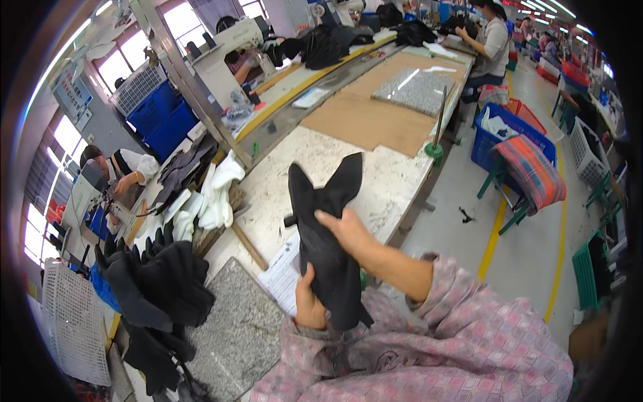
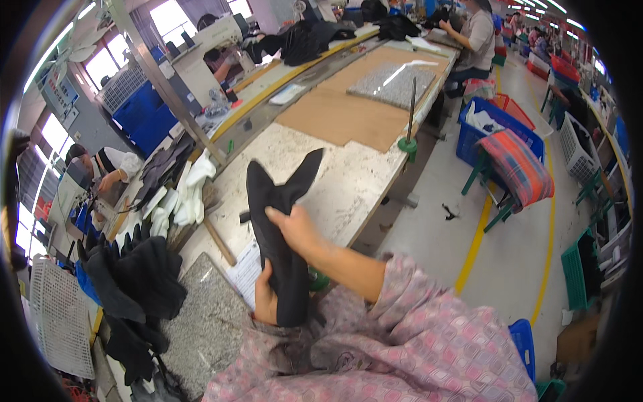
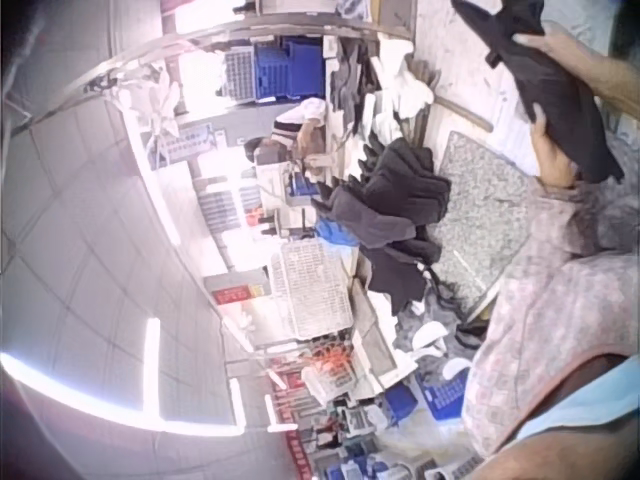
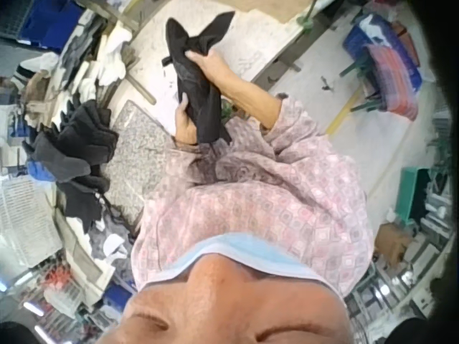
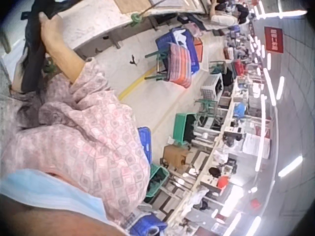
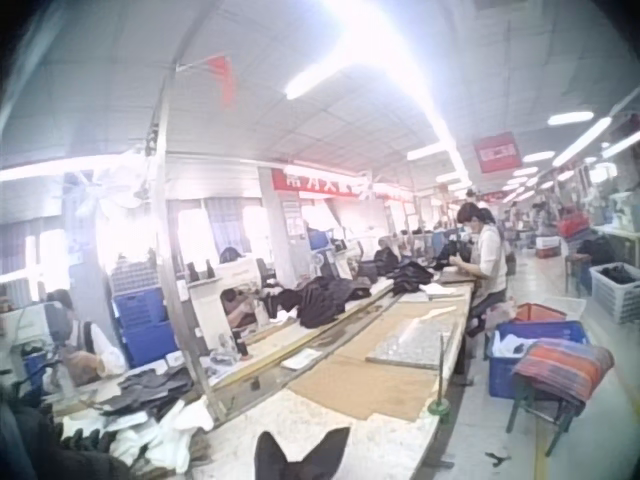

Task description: The person repeatedly picks black glove pieces and white foam inserts, inserts the foam into the gloves, and folds the gloves. The person handles items one at a time and places finished gloves on the table.

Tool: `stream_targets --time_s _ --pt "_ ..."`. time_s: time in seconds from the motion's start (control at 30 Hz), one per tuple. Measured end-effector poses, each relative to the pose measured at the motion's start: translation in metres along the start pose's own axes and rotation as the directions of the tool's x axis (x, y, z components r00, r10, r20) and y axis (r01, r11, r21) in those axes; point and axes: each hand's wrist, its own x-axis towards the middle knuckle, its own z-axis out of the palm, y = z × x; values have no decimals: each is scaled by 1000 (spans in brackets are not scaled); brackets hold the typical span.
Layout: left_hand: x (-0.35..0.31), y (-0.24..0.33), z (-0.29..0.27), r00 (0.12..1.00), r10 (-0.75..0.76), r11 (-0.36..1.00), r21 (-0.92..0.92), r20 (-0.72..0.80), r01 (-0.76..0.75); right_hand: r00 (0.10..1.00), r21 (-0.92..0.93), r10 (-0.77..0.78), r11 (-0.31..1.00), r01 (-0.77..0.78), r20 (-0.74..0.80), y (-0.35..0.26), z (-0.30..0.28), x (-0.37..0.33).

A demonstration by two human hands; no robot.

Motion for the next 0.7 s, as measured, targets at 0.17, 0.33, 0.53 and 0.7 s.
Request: stream_targets --time_s 0.17,0.33,0.53,0.7 --pt "8 -1 -7 998 47 999 -3 37 -47 991 6 -127 992 127 -28 14 0 6" --pt "6 1 -8 994 58 995 -85 93 -50 977 47 -214 976 214 11 13 -4 7" --pt "12 9 -2 960 241 957 129 140 -259 994 15 -112 994 112 -8 -8 -7 -7" --pt "13 7 4 971 235 956 193 -51 -221 985 20 -170 985 169 29 -9 -11 -20"
